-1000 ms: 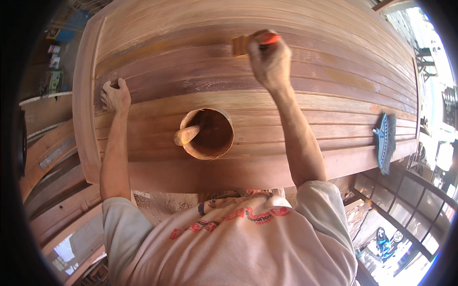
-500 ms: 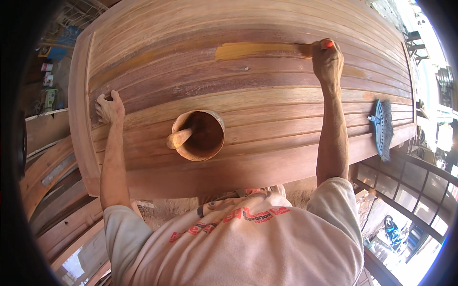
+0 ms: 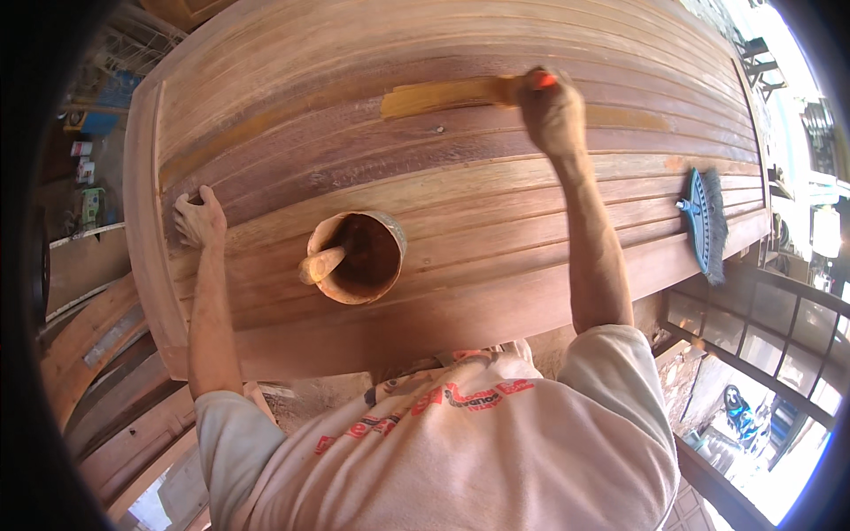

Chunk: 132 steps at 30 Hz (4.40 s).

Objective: The person applies wood stain to a wooden door panel using a brush and a small container of liquid, then uses a handheld broom to sweep the surface and surrounding area.

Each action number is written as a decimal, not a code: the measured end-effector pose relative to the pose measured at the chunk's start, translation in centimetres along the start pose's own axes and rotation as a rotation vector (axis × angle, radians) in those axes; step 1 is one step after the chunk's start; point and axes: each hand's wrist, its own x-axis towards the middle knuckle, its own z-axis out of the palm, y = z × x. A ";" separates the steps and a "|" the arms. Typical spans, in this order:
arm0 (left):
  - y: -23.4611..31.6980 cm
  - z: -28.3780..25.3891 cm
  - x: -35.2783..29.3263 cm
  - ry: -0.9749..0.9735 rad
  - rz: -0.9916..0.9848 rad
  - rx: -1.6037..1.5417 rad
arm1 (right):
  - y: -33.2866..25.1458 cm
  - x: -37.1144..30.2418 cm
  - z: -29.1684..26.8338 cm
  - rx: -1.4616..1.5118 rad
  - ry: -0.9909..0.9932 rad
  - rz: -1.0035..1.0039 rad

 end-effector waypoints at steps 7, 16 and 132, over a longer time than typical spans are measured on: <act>-0.1 0.0 0.4 0.006 -0.004 0.023 | 0.9 -0.3 -0.9 -0.120 0.030 -0.055; 0.0 -0.1 0.3 -0.003 0.002 0.025 | -2.9 -0.4 0.9 0.016 -0.249 -0.213; 0.3 0.1 0.4 -0.006 0.015 0.022 | 12.3 3.5 -12.9 -0.217 -0.287 0.191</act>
